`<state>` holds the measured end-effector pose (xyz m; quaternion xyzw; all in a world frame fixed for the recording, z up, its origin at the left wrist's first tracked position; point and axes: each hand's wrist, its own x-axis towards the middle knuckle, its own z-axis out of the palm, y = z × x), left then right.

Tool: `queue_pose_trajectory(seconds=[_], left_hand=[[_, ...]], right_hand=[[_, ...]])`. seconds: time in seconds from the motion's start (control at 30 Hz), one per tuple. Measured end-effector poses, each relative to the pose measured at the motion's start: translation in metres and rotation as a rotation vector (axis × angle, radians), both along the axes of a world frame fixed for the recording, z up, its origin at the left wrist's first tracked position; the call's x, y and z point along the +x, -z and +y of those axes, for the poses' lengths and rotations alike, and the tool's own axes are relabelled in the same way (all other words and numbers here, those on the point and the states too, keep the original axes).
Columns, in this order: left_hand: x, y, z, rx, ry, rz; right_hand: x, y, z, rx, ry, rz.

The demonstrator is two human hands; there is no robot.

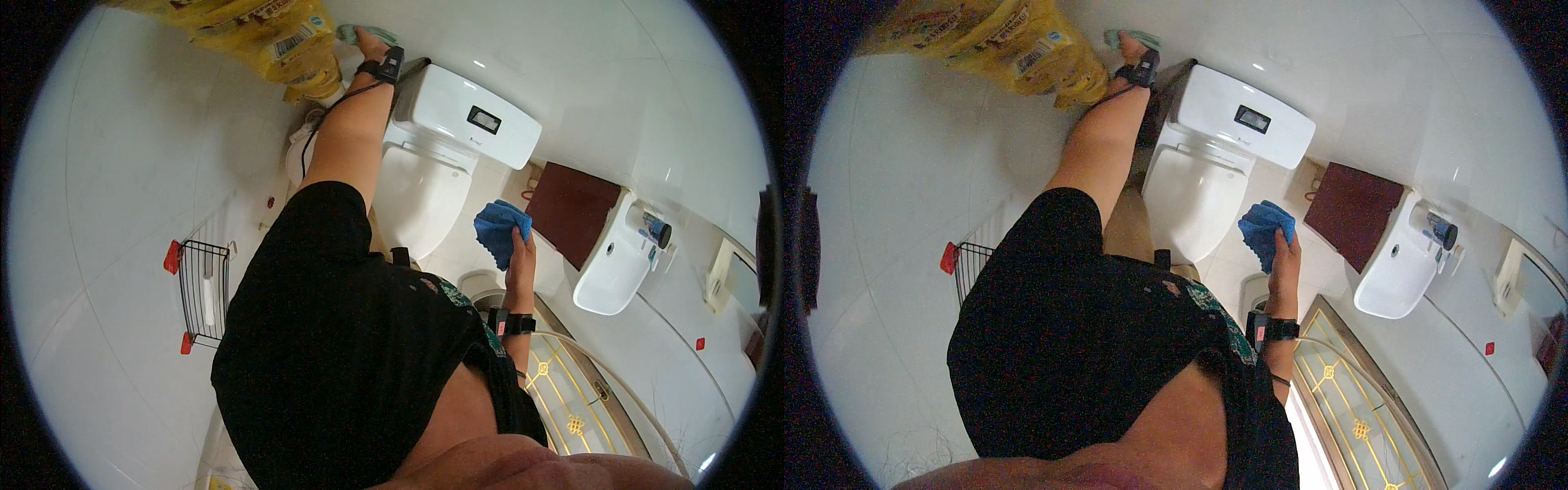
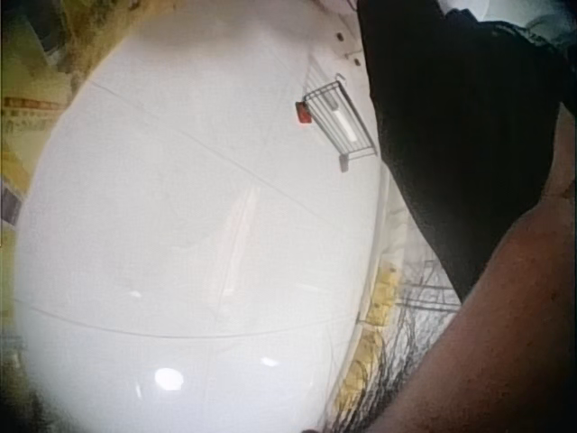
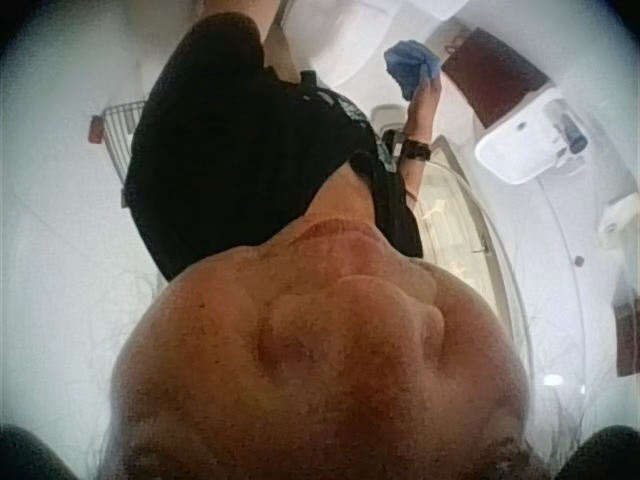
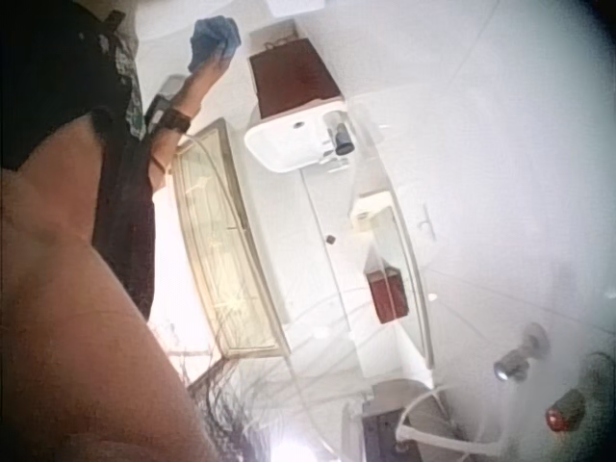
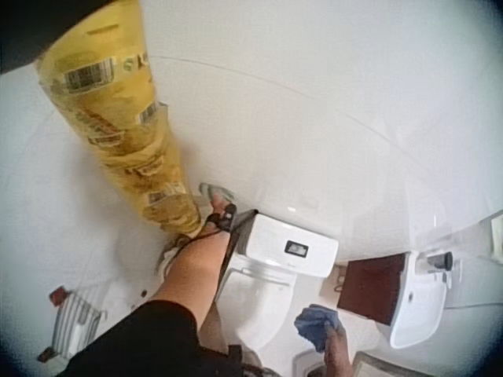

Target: The person wipes the tiled bathroom walls with a blue cloth in the right hand and a green cloth in the left hand, moving around the toilet and sink. The person alternates between the two cloths while cleaning different wall sections.

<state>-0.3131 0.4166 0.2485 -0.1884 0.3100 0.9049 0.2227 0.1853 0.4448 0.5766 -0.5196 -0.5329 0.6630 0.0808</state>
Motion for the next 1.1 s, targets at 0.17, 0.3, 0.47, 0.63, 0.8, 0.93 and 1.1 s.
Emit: queue_pose_trajectory(seconds=[0.17,0.3,0.47,0.63,0.8,0.93,1.1], left_hand=[[0.061,-0.039,0.038,0.107,-0.017,0.070],[0.097,-0.090,0.060,0.111,-0.078,-0.083],[0.152,-0.115,0.097,-0.202,-0.050,0.255],[0.189,-0.154,0.132,-0.105,0.135,0.081],[0.190,-0.213,0.135,0.600,0.230,-0.276],[0.202,-0.250,0.057,0.646,0.488,-0.023],[0.221,-0.293,-0.067,0.550,0.542,0.088]], right_hand=[[0.000,-0.003,-0.001,0.011,-0.034,0.039],[0.006,-0.002,-0.001,0.021,-0.019,0.008],[0.011,0.005,0.000,0.032,-0.002,-0.016],[0.012,0.007,0.002,0.036,0.019,-0.036],[0.021,0.010,-0.002,0.061,0.044,0.010],[0.030,0.006,-0.013,0.058,0.111,0.111],[-0.003,-0.030,-0.006,-0.178,0.454,0.666]])
